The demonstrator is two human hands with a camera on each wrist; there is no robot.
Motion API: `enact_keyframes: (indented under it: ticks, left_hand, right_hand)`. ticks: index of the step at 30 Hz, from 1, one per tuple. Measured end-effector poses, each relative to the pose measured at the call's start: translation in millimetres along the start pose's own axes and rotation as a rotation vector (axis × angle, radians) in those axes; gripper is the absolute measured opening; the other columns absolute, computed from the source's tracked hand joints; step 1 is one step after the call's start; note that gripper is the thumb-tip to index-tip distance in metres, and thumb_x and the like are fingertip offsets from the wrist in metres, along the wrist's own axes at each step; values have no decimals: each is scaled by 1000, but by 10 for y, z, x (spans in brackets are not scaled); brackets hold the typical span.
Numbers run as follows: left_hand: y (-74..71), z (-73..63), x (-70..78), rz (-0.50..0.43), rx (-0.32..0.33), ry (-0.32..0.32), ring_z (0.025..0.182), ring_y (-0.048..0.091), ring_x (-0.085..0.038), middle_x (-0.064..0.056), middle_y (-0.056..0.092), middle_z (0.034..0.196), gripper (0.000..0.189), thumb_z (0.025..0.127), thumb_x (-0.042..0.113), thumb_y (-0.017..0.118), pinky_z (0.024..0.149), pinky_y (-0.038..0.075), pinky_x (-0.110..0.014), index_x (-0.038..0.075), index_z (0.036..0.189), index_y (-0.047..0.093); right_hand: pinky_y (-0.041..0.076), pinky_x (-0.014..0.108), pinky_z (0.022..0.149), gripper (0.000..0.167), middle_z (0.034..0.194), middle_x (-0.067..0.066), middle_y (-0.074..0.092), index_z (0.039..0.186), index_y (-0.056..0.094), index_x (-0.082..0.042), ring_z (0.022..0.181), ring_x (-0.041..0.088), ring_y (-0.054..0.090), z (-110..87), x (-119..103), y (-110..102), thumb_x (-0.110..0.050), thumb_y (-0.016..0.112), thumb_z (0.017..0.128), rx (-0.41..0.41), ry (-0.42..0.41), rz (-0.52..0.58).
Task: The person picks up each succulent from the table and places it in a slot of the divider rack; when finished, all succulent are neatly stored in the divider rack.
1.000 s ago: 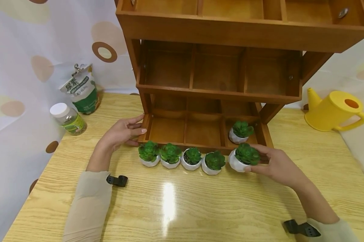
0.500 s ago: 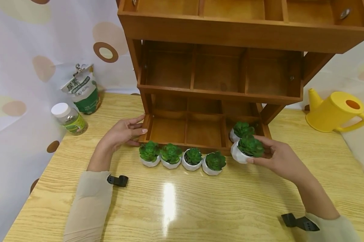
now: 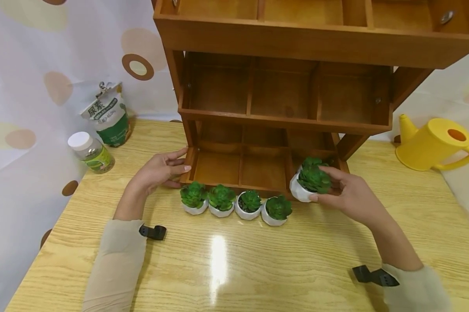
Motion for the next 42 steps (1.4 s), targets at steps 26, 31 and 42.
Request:
enact_keyframes:
  ticks: [26,31,42]
  left_hand:
    - [-7,15,-11,-12,12,-14,144,44,-38,-20,29,165,69,102,18,63,89,60,-48,27,161,30]
    - [-8,25,-28,-10,8,-17,144,43,-38,-19,29,165,69,102,20,64,90,60,-47,28,161,30]
    - [-12,36,-23,-7,5,-10,144,44,-38,-19,30,165,69,102,19,63,90,60,-48,26,161,29]
  right_hand:
    - [53,11,79,70,125,10,71,144,58,-14,109,24,71,392,-258,163,-43,82,85,-10,-24,51]
    - [54,15,80,70,124,9,72,145,57,-15,109,24,71,474,-309,222,-44,81,86,-37,-28,56]
    - [58,29,82,71,120,8,73,146,54,-13,106,23,71,621,-371,378,-42,81,87,-62,-75,13]
Point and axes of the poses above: each hand's wrist, its own z-axis towards the middle knuckle, its own y-axis out of the palm, x = y × z, the point moved 6 cm from there along z, towards the middle knuckle
